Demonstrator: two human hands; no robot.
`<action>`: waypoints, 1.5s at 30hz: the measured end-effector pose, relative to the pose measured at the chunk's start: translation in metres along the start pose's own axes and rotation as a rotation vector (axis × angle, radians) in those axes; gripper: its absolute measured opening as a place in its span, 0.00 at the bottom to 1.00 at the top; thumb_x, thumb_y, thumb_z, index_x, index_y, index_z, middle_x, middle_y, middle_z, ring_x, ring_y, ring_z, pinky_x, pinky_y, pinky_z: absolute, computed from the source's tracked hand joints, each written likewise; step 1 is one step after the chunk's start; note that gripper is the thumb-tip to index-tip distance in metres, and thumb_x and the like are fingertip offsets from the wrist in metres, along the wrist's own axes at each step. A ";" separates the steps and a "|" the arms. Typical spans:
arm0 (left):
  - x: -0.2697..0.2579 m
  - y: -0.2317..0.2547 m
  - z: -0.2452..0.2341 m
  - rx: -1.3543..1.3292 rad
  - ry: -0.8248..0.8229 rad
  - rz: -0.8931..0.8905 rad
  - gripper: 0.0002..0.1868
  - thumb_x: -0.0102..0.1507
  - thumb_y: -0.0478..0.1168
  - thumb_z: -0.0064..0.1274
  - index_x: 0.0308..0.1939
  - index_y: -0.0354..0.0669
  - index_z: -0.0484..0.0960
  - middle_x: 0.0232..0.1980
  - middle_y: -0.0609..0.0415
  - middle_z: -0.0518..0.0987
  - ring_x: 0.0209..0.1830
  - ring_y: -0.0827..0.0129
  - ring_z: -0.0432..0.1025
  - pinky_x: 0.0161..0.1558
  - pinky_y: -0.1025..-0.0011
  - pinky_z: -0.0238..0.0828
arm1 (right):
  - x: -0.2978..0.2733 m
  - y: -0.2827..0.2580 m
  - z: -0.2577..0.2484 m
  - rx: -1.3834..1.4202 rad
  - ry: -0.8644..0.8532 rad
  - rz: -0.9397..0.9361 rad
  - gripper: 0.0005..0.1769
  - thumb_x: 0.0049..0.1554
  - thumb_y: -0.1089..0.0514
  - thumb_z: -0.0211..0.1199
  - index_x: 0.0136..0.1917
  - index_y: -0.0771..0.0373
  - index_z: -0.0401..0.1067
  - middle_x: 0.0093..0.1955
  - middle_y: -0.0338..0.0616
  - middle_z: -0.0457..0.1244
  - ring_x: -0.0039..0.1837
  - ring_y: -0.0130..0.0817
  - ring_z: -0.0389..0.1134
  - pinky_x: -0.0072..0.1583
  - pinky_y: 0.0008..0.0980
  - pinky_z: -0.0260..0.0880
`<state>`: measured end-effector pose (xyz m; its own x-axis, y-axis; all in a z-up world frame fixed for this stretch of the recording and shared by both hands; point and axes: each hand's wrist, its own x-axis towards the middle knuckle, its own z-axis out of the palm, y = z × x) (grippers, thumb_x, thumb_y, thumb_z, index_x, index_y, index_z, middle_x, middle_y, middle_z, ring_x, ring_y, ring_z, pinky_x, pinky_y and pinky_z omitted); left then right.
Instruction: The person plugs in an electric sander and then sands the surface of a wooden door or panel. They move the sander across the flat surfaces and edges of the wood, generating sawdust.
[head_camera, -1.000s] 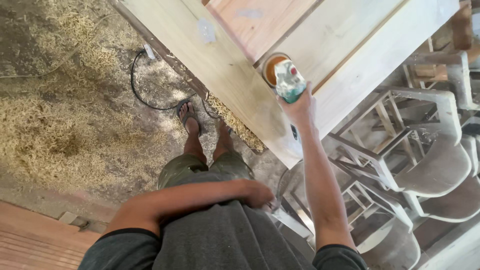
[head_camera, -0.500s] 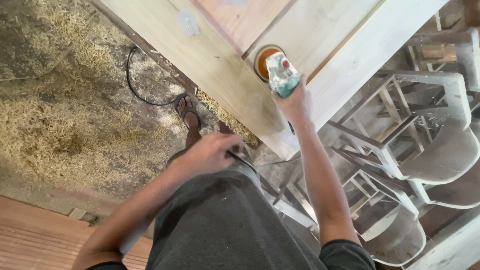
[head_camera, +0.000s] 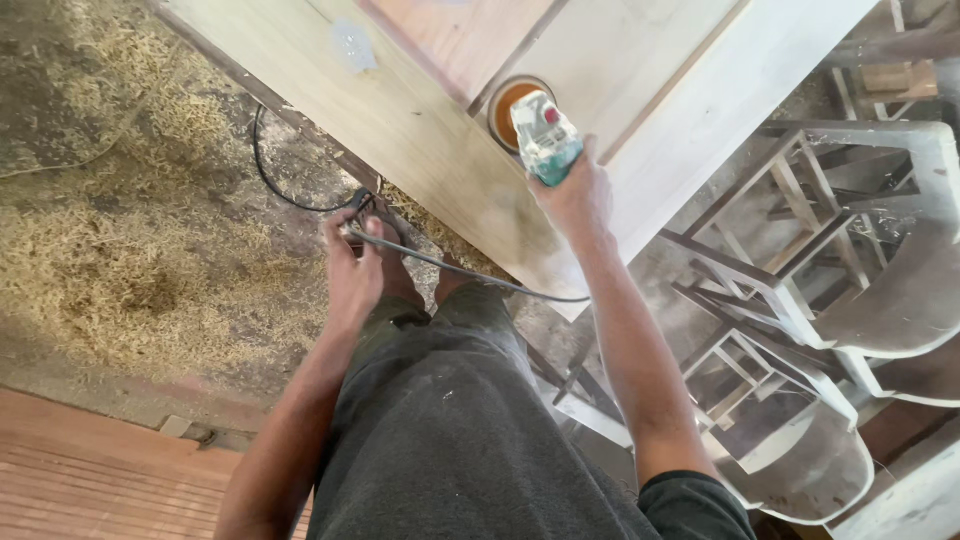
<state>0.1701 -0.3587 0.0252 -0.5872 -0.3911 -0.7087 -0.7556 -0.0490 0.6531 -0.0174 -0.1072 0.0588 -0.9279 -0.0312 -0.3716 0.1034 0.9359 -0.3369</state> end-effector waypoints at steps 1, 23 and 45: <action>0.002 0.002 0.001 -0.060 0.022 0.047 0.18 0.75 0.53 0.41 0.65 0.54 0.62 0.44 0.48 0.75 0.39 0.66 0.71 0.44 0.57 0.71 | 0.005 -0.010 0.002 -0.021 0.000 -0.012 0.38 0.49 0.45 0.77 0.59 0.66 0.58 0.41 0.62 0.70 0.46 0.62 0.73 0.47 0.54 0.74; 0.073 0.038 0.133 0.556 0.268 1.053 0.34 0.75 0.65 0.39 0.76 0.53 0.54 0.80 0.35 0.52 0.84 0.46 0.46 0.82 0.35 0.36 | -0.032 0.065 -0.026 0.013 -0.012 0.065 0.40 0.47 0.49 0.76 0.63 0.68 0.58 0.41 0.61 0.70 0.45 0.60 0.74 0.47 0.52 0.75; 0.059 0.051 0.123 0.446 0.249 1.056 0.32 0.73 0.61 0.44 0.74 0.50 0.59 0.80 0.37 0.56 0.84 0.47 0.49 0.82 0.42 0.37 | 0.015 -0.022 -0.020 -0.045 -0.085 -0.074 0.36 0.48 0.48 0.78 0.58 0.64 0.58 0.43 0.62 0.70 0.48 0.64 0.72 0.49 0.57 0.72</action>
<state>0.0616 -0.2712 -0.0160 -0.9481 -0.2166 0.2329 0.0088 0.7142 0.6999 -0.0408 -0.1214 0.0780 -0.8985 -0.1283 -0.4199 0.0180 0.9448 -0.3271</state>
